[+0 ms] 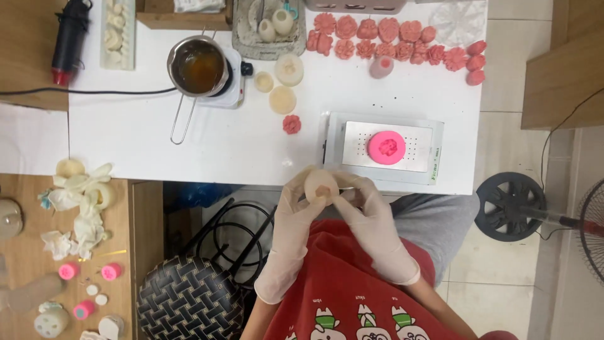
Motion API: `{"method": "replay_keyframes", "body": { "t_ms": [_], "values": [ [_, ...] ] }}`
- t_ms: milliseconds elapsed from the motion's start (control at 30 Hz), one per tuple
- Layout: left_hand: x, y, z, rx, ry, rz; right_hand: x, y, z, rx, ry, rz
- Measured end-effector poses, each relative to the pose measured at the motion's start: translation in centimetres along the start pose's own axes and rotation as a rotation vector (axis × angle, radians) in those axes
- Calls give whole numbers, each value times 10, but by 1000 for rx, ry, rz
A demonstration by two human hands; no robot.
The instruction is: Removing wax flower shapes from silicone molds and cleaning the edges.
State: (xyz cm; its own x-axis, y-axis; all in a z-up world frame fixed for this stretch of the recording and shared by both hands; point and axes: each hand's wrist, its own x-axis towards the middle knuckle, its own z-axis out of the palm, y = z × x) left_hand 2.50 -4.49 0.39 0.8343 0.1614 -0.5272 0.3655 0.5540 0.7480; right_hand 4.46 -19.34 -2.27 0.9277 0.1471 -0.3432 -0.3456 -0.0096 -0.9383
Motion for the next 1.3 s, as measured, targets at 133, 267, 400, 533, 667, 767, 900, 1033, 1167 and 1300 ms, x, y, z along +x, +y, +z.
{"method": "replay_keyframes", "body": {
  "t_ms": [133,267,400,533,667,767,900,1033,1167,1300],
  "values": [
    [-8,9,-3,-154,-74,30,0,-2,16,-50,-42,0],
    [-4,-10,-18,-164,115,80,-4,-25,34,-429,78,-251],
    [0,-27,-26,-143,161,176,-13,-33,50,-681,163,-452],
    [5,-31,-31,-80,190,246,-12,-30,57,-677,175,-440],
    [-5,-4,-32,9,229,191,-10,-30,62,-608,108,-422],
    [-11,2,-43,135,303,150,-5,-33,69,-594,10,-460],
    [-6,-12,-61,-11,390,184,0,-36,80,-531,-87,-401],
    [-6,-18,-64,-65,397,231,-3,-42,83,-549,-118,-375],
    [-1,-33,-65,-112,371,200,-9,-52,86,-588,-60,-343],
    [3,-39,-65,-34,377,96,-9,-45,79,-396,-65,-255]
  ]
}}
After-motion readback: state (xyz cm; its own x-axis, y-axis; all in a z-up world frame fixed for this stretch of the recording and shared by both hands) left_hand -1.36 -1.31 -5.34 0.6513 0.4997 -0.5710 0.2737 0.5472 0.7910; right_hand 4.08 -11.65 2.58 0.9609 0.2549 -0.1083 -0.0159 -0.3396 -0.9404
